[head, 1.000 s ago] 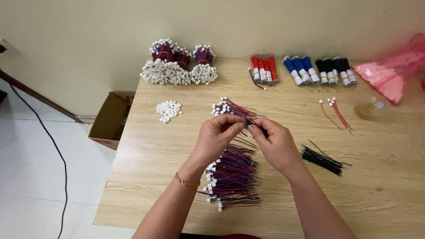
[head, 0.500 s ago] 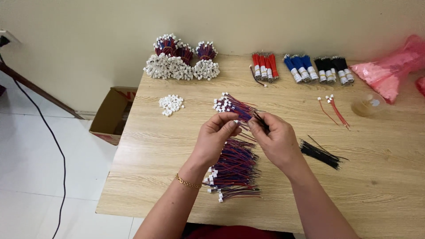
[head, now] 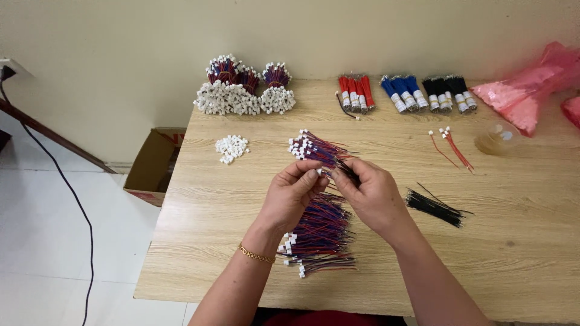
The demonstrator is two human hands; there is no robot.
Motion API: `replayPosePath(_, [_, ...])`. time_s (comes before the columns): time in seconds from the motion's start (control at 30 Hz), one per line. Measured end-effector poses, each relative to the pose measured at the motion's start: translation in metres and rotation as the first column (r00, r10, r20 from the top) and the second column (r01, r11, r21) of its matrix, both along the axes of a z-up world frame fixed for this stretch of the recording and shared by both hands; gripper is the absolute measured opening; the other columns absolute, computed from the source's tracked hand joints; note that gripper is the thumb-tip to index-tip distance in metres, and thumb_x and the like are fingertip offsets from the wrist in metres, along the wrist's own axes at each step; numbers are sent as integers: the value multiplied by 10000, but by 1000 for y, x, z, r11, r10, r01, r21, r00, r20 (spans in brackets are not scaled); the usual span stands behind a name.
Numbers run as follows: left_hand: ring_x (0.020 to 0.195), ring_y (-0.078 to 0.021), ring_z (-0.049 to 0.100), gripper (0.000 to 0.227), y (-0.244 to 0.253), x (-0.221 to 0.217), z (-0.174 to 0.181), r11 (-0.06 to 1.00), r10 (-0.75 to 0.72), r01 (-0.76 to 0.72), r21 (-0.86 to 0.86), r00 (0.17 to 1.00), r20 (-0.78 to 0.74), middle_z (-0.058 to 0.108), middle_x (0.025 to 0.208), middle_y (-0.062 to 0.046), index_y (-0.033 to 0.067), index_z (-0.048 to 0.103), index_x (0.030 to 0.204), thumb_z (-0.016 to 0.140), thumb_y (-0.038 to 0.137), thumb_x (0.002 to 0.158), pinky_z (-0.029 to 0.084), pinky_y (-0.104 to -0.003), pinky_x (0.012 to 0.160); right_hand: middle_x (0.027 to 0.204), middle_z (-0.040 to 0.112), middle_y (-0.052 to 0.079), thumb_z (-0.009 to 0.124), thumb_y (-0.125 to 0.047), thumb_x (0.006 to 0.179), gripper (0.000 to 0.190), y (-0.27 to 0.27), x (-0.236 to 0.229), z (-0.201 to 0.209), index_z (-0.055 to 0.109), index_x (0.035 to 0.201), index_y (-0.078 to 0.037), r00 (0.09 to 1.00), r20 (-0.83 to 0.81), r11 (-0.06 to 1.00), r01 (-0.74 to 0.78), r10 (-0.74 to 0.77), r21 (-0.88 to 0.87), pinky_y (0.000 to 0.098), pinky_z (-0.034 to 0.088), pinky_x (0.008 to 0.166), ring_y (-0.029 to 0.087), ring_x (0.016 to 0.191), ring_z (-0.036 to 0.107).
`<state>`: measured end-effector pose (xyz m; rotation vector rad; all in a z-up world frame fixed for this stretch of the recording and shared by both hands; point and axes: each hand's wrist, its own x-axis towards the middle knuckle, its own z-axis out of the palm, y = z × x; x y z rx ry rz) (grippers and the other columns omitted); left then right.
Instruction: Organizing and bundling small electronic wires with zip ties on a workbench
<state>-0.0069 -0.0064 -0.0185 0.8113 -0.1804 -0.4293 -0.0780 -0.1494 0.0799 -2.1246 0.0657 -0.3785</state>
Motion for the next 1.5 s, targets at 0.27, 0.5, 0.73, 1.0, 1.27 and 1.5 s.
replayPosePath(0.27, [844, -247, 723, 199, 1, 2, 0, 1000, -3, 3, 4, 1000, 25, 671, 958, -171, -52, 638, 1100, 614, 14, 914, 614, -334, 793, 724, 658, 161, 666, -222, 876, 141, 2, 3, -1, 719, 900, -93, 999, -43, 999, 32, -31, 27, 362, 512, 668, 227, 705, 644])
replayPosePath(0.5, [830, -213, 714, 177, -6, 2, 0, 991, 32, -44, 126, 995, 91, 682, 945, -146, -61, 662, 1065, 634, -1, 900, 610, -328, 786, 744, 671, 151, 692, -297, 846, 189, -1, 10, -21, 713, 911, -121, 997, -47, 994, 63, -67, -84, 396, 527, 691, 309, 777, 682])
replayPosePath(0.73, [819, -173, 691, 154, -3, 10, -24, 953, 23, -59, 296, 992, 123, 682, 904, -120, -35, 686, 1042, 641, 15, 904, 594, -306, 766, 832, 671, 221, 610, -249, 913, 202, -6, 23, -47, 688, 973, -73, 992, -122, 999, -27, 23, -30, 468, 522, 736, 381, 860, 678])
replayPosePath(1.0, [925, -316, 690, 193, 22, 40, -12, 422, -281, -196, 885, 900, 333, 736, 916, -99, 156, 754, 1026, 658, 189, 862, 532, -429, 829, 870, 646, 124, 452, -304, 1038, 310, -41, 37, -69, 640, 1062, -59, 973, -200, 930, 180, -119, 321, 374, 521, 805, 238, 828, 625])
replayPosePath(1.27, [826, -322, 675, 197, -22, 161, -66, 221, -281, -573, 790, 738, 614, 672, 831, -113, 154, 729, 1013, 614, 271, 903, 534, -467, 755, 618, 472, 47, 375, -249, 1057, 254, -56, 60, -104, 525, 994, -54, 978, -167, 923, 178, -127, 342, 252, 438, 480, 140, 517, 476])
replayPosePath(1.5, [908, -294, 679, 171, -63, 234, -103, -173, -605, -615, 769, 683, 410, 662, 959, -24, 311, 742, 988, 654, 355, 848, 549, -463, 801, 605, 519, 42, 500, -208, 1007, 204, -76, 74, -121, 596, 918, -52, 979, -195, 901, 141, -65, 410, 215, 418, 410, 86, 451, 473])
